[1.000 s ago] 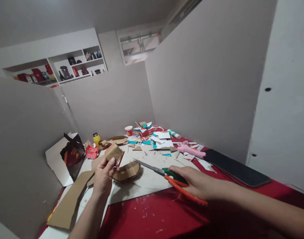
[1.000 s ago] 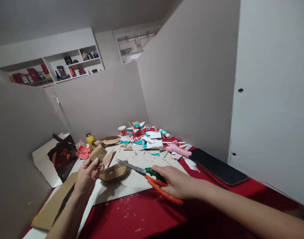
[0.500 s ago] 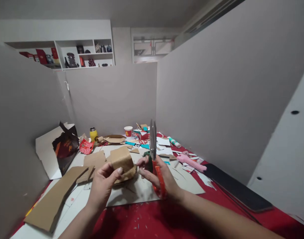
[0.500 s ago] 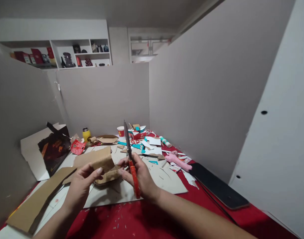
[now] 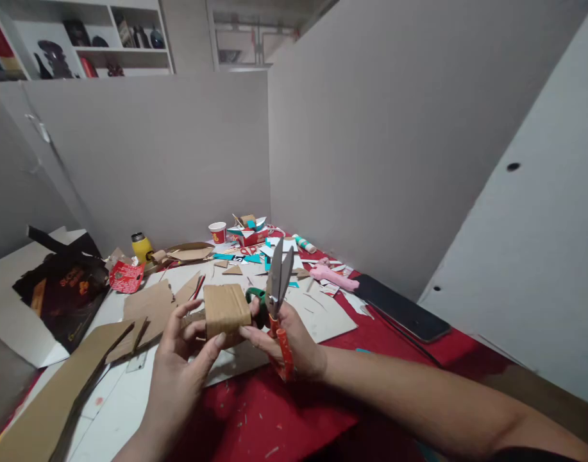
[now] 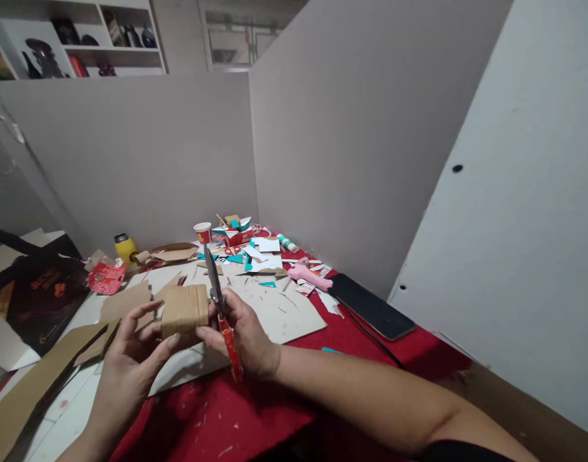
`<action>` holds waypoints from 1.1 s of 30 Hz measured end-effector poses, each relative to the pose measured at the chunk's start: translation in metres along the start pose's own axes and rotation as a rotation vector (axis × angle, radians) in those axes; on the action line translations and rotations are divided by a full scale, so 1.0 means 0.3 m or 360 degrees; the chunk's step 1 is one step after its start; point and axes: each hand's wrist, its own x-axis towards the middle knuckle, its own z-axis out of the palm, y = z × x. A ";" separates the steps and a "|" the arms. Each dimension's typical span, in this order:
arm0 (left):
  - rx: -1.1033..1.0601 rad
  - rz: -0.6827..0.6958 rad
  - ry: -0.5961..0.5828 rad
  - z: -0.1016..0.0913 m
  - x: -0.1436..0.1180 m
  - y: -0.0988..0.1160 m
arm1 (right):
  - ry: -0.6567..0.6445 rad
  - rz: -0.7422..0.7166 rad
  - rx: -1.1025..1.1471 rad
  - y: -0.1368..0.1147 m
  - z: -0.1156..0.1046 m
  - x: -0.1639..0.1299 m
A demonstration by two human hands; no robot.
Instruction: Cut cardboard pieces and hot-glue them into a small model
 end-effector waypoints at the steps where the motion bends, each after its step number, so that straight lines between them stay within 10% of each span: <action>1: 0.0017 -0.0008 -0.0019 0.002 -0.004 0.001 | -0.0017 0.0010 -0.0006 -0.002 0.002 -0.001; 7: 0.0232 -0.0033 -0.0049 0.001 -0.010 0.006 | -0.0058 -0.0079 -0.0198 -0.036 0.000 -0.001; 18: 0.0069 0.0435 0.0730 -0.141 0.073 0.105 | 0.0107 0.0097 -0.1791 -0.043 -0.195 0.169; 26: 0.0174 0.0380 0.0571 -0.119 0.060 0.089 | 0.0017 0.0502 -0.2131 0.021 -0.293 0.196; 33: 0.0211 0.0293 0.0432 -0.068 0.023 0.084 | -0.0073 0.0190 -0.1989 -0.082 -0.221 0.168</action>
